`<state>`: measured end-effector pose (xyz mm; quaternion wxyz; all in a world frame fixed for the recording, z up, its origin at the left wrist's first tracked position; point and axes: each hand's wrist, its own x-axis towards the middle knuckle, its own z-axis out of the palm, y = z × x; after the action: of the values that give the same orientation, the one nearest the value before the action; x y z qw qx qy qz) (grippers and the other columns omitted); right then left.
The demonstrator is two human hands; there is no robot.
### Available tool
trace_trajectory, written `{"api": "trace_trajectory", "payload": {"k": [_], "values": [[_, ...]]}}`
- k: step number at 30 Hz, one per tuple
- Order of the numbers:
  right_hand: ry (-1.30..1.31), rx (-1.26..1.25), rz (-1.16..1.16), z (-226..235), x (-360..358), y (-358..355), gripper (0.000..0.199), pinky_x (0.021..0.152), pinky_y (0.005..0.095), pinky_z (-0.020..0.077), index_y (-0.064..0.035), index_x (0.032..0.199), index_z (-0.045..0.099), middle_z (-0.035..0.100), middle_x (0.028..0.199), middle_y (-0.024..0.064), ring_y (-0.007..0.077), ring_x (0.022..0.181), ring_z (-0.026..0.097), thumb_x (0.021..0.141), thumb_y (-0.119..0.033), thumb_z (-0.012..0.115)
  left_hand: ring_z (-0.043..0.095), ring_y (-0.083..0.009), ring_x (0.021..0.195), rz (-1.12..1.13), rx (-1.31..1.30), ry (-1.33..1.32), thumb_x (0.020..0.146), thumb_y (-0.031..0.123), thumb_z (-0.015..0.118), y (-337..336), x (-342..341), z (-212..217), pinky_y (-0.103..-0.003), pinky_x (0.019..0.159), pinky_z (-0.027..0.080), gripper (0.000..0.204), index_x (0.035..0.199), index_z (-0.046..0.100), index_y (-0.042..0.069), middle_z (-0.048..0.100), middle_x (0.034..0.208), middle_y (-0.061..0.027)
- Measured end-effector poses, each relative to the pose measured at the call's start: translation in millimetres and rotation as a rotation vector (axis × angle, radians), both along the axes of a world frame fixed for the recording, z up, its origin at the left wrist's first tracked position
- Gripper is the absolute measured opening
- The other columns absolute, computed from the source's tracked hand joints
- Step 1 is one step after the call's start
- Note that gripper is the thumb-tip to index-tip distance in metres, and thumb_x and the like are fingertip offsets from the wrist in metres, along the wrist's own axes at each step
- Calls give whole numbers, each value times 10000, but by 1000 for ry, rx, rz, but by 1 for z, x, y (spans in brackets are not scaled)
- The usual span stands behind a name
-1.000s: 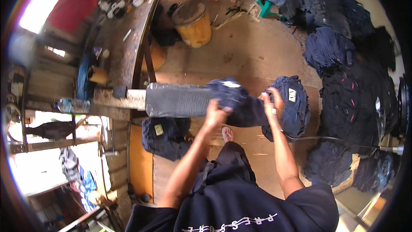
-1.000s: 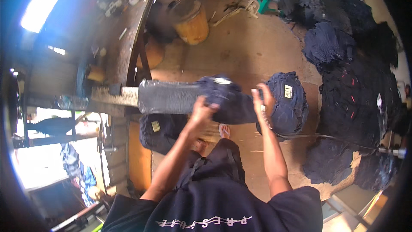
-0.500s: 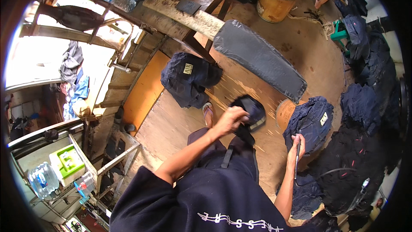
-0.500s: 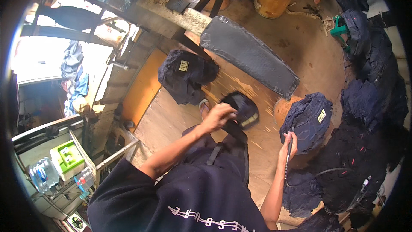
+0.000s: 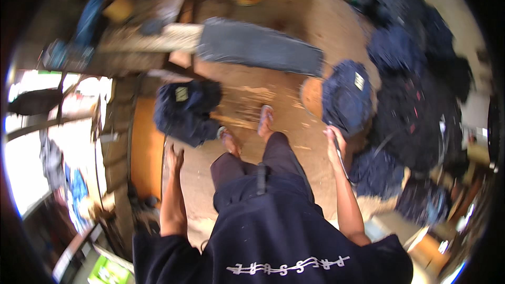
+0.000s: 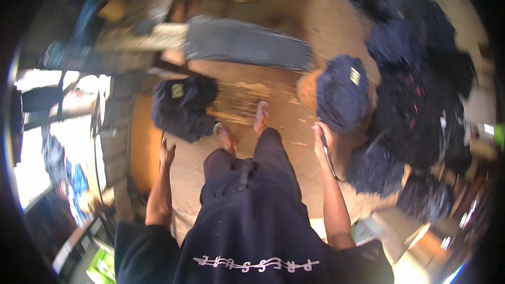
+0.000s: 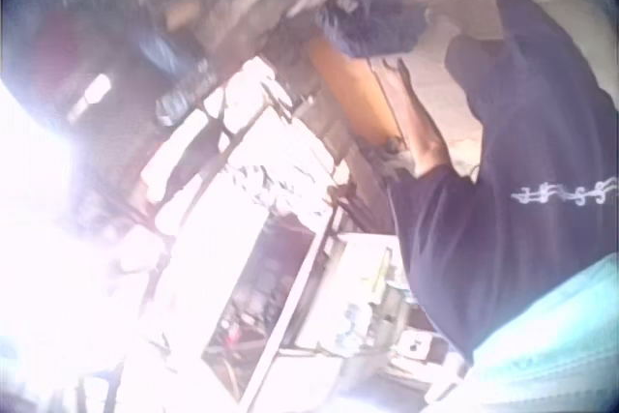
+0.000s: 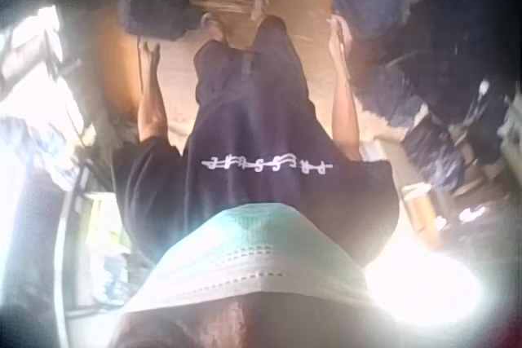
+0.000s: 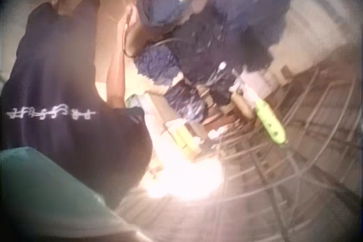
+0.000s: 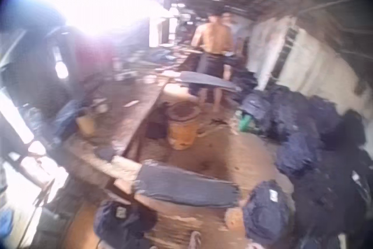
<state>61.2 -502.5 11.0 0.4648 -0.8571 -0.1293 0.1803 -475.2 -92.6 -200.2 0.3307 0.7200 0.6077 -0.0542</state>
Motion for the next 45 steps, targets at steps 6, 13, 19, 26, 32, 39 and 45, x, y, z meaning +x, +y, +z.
{"api": "trace_trajectory", "payload": {"k": [6,13,19,26,32,39,45], "values": [[-159,-221,-267,-78,101,-53,330,875,357,553,-56,1155,729,731,1004,58,156,950,682,1024,-346,815,671,-335,1357,-99,-827,-168,976,334,853,-107,159,10,-424,1108,548,759,1607,540,49,689,1471,-245],[-419,-270,-450,-218,298,-45,593,810,453,571,-91,1226,680,735,1133,151,342,981,716,803,-376,984,681,-441,1323,-581,-633,-326,1037,275,753,-131,408,151,-483,1116,533,566,1514,598,12,705,1419,-259],[-621,-444,-407,-287,352,-15,676,940,567,534,-79,1209,672,709,1098,216,471,1036,669,740,-447,990,620,-472,1368,-796,-584,-162,995,150,772,-134,542,195,-499,1142,510,524,1475,618,6,659,1464,-272],[-355,-500,-420,-249,366,-7,605,895,562,576,-144,1234,657,686,1117,223,484,1012,696,692,-160,926,685,-400,1239,-1033,-585,-251,1016,238,781,-155,653,229,-468,1024,551,559,1507,599,44,689,1320,-246],[-482,-66,-543,-107,356,-18,514,1004,450,544,-38,1196,654,701,1136,154,357,1074,693,724,-28,857,658,-399,1350,-922,-768,-444,1061,234,731,-145,708,244,-473,1123,531,530,1513,557,19,649,1488,-230],[-283,315,-503,73,239,96,616,909,369,541,-58,1306,612,669,1295,85,200,1047,631,796,-97,954,305,-401,1630,-174,-1220,-496,906,579,875,-125,763,250,-559,1263,366,1115,1753,285,157,295,1775,-232],[-626,200,-367,146,155,177,732,976,378,576,-51,1358,616,699,1314,132,240,1197,680,761,-170,1023,733,-235,955,-265,-915,-821,798,-76,733,-67,712,265,-369,861,600,879,1620,481,110,743,1087,-85]]}}
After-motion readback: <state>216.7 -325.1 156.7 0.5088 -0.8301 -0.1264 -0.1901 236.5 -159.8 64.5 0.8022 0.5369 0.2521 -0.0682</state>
